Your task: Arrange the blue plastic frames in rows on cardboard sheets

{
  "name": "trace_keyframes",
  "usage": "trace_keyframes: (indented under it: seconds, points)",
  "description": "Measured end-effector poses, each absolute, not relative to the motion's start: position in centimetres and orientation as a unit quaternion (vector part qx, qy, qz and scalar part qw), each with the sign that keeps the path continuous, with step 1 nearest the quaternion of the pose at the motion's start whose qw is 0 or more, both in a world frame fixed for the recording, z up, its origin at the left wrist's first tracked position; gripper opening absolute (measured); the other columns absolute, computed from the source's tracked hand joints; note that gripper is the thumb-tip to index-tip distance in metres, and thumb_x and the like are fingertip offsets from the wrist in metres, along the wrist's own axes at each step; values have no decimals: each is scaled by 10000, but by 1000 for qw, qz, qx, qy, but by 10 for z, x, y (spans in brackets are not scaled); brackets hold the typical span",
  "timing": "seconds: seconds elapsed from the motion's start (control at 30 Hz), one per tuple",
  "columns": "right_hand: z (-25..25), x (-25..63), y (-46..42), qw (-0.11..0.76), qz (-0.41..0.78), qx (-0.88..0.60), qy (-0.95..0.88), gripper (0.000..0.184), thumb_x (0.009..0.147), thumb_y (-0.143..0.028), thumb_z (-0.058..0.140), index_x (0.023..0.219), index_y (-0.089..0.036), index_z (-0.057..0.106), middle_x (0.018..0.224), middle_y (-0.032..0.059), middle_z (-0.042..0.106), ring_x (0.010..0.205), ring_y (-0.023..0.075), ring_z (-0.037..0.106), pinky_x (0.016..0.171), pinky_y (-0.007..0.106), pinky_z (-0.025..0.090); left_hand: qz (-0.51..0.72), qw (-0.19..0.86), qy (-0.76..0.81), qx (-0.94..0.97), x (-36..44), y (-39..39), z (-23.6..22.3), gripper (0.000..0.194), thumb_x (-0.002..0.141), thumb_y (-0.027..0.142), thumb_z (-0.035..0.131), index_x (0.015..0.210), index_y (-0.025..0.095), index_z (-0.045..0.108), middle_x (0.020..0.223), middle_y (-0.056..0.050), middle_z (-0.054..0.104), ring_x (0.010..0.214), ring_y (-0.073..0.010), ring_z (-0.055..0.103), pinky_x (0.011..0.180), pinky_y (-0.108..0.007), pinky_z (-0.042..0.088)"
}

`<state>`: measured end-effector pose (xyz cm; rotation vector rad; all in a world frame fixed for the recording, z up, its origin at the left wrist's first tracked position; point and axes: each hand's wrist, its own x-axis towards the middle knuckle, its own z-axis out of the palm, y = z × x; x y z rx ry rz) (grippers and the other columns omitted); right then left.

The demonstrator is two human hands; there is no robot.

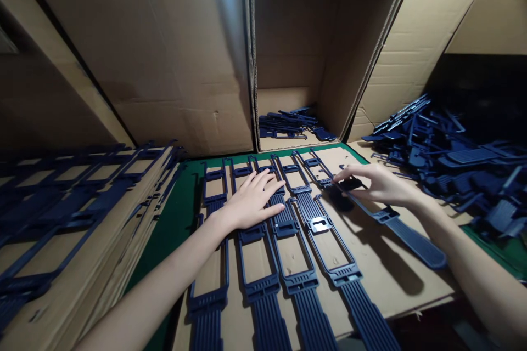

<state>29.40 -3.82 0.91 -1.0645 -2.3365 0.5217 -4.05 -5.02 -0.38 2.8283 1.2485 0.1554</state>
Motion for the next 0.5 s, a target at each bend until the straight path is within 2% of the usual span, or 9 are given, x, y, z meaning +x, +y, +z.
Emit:
trace_keyframes:
  seconds: [0.13, 0.5]
  points:
    - [19, 285, -51, 182, 169, -360, -899, 320, 822, -353, 614, 1123, -259, 665, 1088, 55, 677, 1012, 229, 621, 886, 354, 494, 51, 26, 402, 914, -40, -50, -4, 617, 933, 610, 297, 1416, 233, 375, 1494, -116, 326, 1424, -295, 174, 1155, -500, 149]
    - [19, 269, -62, 96, 153, -317, -931, 301, 848, -321, 600, 1129, -244, 679, 1027, 67, 675, 938, 216, 614, 845, 357, 487, 55, 32, 404, 913, -41, -50, -4, 619, 932, 615, 294, 1417, 240, 377, 1503, -107, 317, 1428, -292, 164, 1159, -497, 131]
